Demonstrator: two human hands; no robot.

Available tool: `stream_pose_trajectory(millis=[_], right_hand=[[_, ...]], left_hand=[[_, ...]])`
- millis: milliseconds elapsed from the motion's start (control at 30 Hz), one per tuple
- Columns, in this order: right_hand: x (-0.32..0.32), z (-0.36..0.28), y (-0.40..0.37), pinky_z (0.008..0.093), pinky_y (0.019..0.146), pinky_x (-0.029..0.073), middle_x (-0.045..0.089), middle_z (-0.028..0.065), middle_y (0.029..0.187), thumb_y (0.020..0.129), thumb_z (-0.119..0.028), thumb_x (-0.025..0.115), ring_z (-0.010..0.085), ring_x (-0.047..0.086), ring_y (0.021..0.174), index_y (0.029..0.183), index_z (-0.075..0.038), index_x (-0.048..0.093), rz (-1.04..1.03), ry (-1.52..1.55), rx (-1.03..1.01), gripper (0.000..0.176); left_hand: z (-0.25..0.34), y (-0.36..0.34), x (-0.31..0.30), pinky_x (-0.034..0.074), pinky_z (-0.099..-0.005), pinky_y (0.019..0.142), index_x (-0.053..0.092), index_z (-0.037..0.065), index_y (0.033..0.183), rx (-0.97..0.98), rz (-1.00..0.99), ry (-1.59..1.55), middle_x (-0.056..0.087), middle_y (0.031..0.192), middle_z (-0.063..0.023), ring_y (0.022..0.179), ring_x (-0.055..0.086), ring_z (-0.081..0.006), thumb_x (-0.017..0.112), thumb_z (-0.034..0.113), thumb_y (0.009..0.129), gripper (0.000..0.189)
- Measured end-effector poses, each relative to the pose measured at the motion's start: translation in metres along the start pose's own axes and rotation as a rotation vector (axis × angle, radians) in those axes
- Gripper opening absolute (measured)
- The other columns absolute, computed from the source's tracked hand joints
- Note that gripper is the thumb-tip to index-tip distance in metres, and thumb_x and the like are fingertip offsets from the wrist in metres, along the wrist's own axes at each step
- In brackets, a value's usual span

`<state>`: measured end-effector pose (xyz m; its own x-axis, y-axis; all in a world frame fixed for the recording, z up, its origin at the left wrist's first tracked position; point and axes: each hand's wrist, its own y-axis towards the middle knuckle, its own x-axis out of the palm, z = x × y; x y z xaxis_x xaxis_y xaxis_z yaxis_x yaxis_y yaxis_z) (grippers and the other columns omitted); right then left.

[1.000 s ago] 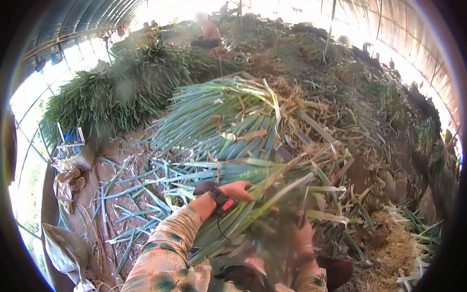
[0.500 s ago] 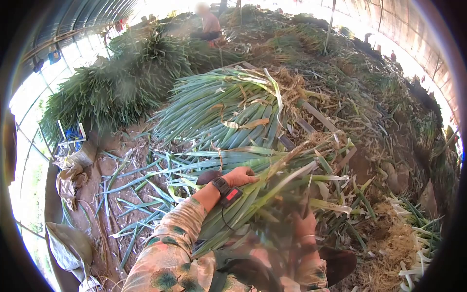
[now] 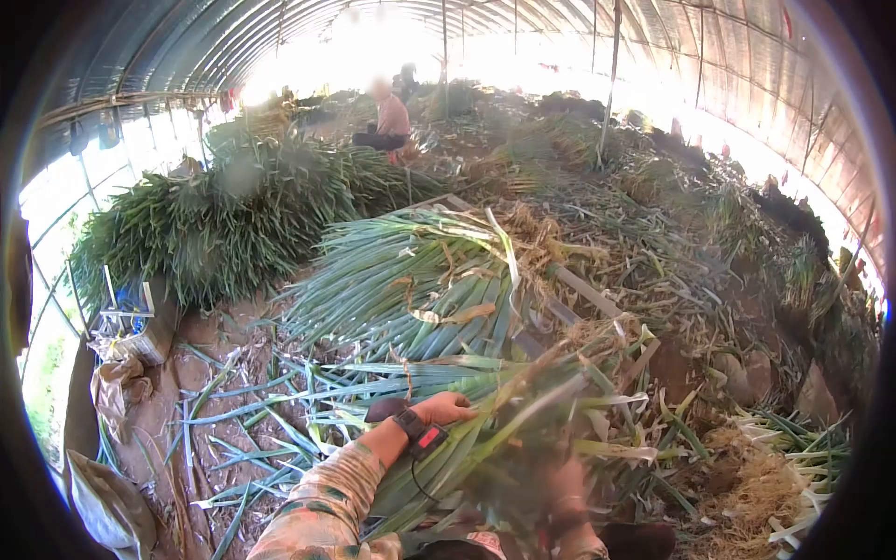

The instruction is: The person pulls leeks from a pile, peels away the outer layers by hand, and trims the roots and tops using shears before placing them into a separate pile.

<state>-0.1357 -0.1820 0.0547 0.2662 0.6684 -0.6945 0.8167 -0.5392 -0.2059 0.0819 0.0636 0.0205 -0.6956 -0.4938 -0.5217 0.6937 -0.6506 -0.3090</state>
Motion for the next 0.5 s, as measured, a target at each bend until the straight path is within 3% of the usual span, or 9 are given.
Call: stream_pose_trajectory(millis=[133,300,400,500], right_hand=[[0.025,0.032,0.013,0.0492,0.090,0.044,0.057,0.0299,0.110,0.074,-0.032,0.069,0.0445,0.054,0.106,0.112,0.004,0.050,0.051,-0.058,-0.033,0.057],[0.032,0.041,0.014,0.0470,0.087,0.045,0.058,0.0280,0.108,0.075,-0.027,0.070,0.0455,0.054,0.104,0.114,0.003,0.053,0.147,-0.012,-0.058,0.053],[0.031,0.044,0.018,0.0459,0.085,0.046,0.060,0.0267,0.105,0.075,-0.028,0.071,0.0449,0.056,0.100,0.113,0.003,0.056,0.167,0.037,-0.103,0.051],[0.033,0.056,0.026,0.0460,0.083,0.047,0.061,0.0256,0.101,0.075,-0.031,0.072,0.0436,0.058,0.096,0.111,0.003,0.057,0.180,-0.001,-0.145,0.052]], left_hand=[[-0.004,0.000,0.003,0.046,-0.0365,0.090,0.063,-0.002,0.114,-0.001,0.048,-0.033,0.064,0.114,-0.0200,0.105,0.060,-0.0288,0.068,0.049,0.077,0.063],[0.013,-0.008,-0.006,0.044,-0.0359,0.094,0.061,-0.003,0.117,-0.005,-0.060,-0.042,0.064,0.116,-0.0182,0.107,0.059,-0.0264,0.064,0.046,0.083,0.060],[0.012,-0.010,-0.003,0.043,-0.0357,0.095,0.059,-0.004,0.120,0.024,-0.020,-0.045,0.063,0.117,-0.0187,0.109,0.058,-0.0268,0.063,0.044,0.084,0.060],[0.016,-0.012,-0.005,0.046,-0.0357,0.086,0.060,-0.006,0.114,0.055,-0.020,-0.071,0.065,0.108,-0.0196,0.099,0.061,-0.0261,0.064,0.043,0.084,0.058]])
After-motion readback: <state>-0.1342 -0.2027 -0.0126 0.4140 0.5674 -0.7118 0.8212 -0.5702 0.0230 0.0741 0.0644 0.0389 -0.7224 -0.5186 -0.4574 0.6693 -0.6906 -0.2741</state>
